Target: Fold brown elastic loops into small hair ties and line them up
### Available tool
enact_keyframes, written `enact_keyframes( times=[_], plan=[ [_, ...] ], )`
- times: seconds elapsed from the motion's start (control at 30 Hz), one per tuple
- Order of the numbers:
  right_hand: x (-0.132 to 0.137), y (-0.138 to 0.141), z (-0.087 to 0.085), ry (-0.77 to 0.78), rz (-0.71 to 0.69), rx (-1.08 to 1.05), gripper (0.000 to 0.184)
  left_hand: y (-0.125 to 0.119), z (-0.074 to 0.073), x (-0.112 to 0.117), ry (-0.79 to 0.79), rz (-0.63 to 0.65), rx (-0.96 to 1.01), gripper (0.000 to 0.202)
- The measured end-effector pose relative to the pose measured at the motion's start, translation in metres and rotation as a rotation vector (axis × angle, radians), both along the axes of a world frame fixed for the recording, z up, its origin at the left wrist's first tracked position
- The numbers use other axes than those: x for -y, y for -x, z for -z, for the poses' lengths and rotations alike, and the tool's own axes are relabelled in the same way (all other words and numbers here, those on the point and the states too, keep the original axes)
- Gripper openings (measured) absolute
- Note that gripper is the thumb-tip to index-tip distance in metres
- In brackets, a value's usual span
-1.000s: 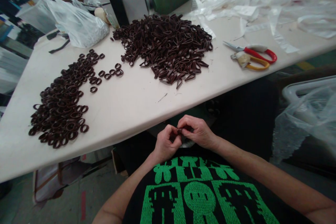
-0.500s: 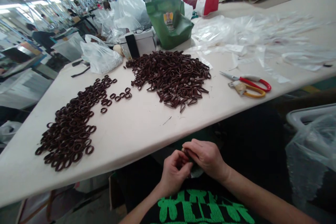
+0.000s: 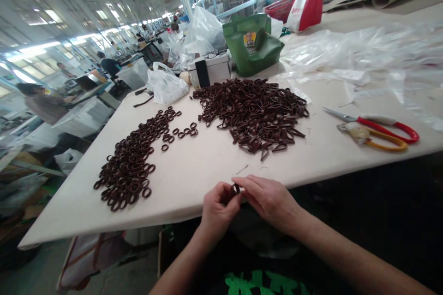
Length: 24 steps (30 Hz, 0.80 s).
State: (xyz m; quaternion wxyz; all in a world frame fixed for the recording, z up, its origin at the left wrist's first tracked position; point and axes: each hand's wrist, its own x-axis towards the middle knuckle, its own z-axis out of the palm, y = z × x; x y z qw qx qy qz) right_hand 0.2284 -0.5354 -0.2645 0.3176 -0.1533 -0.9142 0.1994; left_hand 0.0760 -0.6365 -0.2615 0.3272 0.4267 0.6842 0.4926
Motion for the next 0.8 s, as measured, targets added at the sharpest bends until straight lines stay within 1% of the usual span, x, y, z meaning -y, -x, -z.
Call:
enact_keyframes(
  times=[0.07, 0.13, 0.17, 0.23, 0.27, 0.3, 0.37, 0.43, 0.5, 0.57, 0.63, 0.7, 0.77, 0.8],
  plan=[
    [-0.018, -0.001, -0.001, 0.026, 0.028, -0.017, 0.032, 0.042, -0.015, -0.014, 0.046, -0.041, -0.222, 0.024],
    [-0.033, -0.007, 0.003, 0.030, 0.093, -0.045, 0.027, 0.091, -0.026, -0.032, 0.039, -0.137, -0.322, 0.020],
    [-0.039, -0.010, 0.007, 0.035, 0.115, -0.060, 0.024, 0.115, -0.030, -0.042, 0.043, -0.195, -0.396, 0.017],
    [-0.047, -0.016, 0.016, 0.042, 0.141, -0.080, 0.020, 0.152, -0.031, -0.067, 0.120, -0.325, -0.714, 0.020],
    [-0.048, -0.018, 0.020, 0.037, 0.145, -0.083, 0.019, 0.165, -0.029, -0.081, 0.135, -0.332, -0.840, 0.019],
    [-0.049, -0.019, 0.023, 0.025, 0.146, -0.079, 0.018, 0.172, -0.025, -0.095, 0.138, -0.292, -0.954, 0.017],
    [-0.048, -0.019, 0.026, -0.008, 0.143, -0.059, 0.018, 0.176, -0.014, -0.123, 0.120, -0.171, -1.080, 0.018],
    [-0.047, -0.018, 0.027, -0.025, 0.135, -0.034, 0.018, 0.173, -0.004, -0.146, 0.111, -0.070, -1.114, 0.021],
    [-0.047, -0.018, 0.027, -0.021, 0.125, -0.025, 0.018, 0.175, 0.002, -0.161, 0.134, -0.041, -1.113, 0.021],
    [-0.047, -0.018, 0.028, -0.020, 0.119, -0.028, 0.018, 0.185, 0.001, -0.166, 0.182, -0.074, -1.114, 0.020],
    [-0.047, -0.018, 0.028, -0.035, 0.118, -0.024, 0.017, 0.198, -0.006, -0.164, 0.229, -0.150, -1.112, 0.022],
    [-0.047, -0.017, 0.029, -0.058, 0.128, -0.015, 0.018, 0.205, -0.015, -0.163, 0.251, -0.205, -1.105, 0.025],
    [-0.047, -0.016, 0.030, -0.072, 0.137, -0.013, 0.018, 0.202, -0.019, -0.168, 0.256, -0.207, -1.078, 0.025],
    [-0.047, -0.016, 0.030, -0.074, 0.140, -0.013, 0.018, 0.197, -0.019, -0.173, 0.259, -0.194, -1.055, 0.024]
  ],
)
